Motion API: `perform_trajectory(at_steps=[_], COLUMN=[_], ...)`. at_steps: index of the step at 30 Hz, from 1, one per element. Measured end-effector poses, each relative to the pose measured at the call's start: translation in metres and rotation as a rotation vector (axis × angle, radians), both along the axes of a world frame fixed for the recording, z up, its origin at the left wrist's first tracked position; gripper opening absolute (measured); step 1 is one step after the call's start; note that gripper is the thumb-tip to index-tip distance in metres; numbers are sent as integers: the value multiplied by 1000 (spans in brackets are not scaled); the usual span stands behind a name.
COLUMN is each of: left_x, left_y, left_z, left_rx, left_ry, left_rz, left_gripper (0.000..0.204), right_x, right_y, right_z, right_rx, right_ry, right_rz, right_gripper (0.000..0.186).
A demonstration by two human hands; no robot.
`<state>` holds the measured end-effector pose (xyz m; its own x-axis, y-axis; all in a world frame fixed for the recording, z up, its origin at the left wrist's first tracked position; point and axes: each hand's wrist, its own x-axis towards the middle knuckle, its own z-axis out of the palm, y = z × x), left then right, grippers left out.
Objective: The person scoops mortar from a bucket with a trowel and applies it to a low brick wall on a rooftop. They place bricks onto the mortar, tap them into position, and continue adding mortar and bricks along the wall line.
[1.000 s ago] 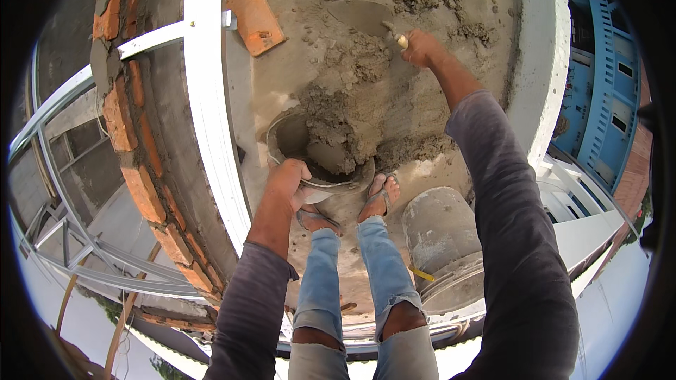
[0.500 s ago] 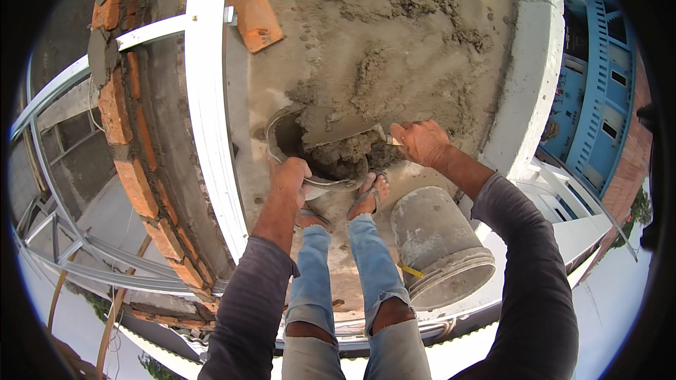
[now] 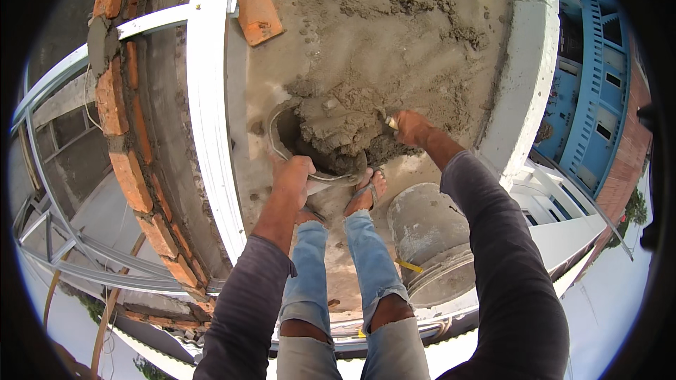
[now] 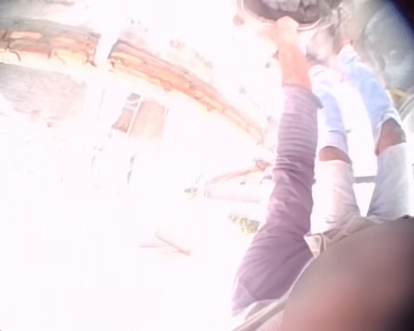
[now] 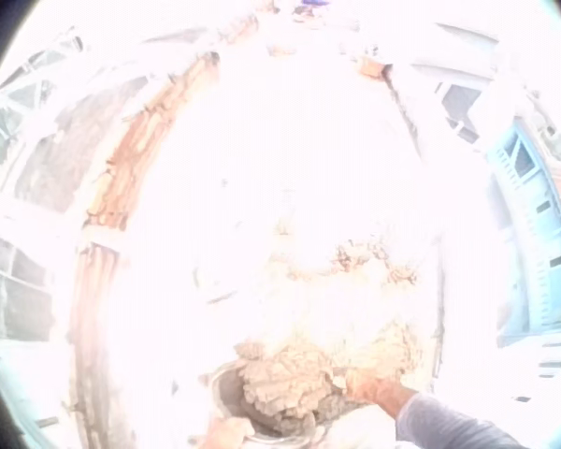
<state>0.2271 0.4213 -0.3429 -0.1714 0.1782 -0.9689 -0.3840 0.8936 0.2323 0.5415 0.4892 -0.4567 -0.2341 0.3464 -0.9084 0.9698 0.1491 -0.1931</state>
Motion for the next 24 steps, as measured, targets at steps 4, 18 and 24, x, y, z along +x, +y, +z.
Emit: perform_trajectory(at_steps=[4,18,24], left_x=[0,-41,-58], left_y=[-16,-185,-231], left_z=[2,5,1], left_rx=[56,87,124], left_ry=[-71,494,566], left_rz=[53,-47,-180], left_gripper=[81,79,70], right_x=[-37,-122,-99], right_y=[-48,-216,-268], right_z=[34,206,274], right_rx=[-32,110,125], right_ry=[15,197,176], right_rz=[-121,-331,-556], right_gripper=[51,38,36])
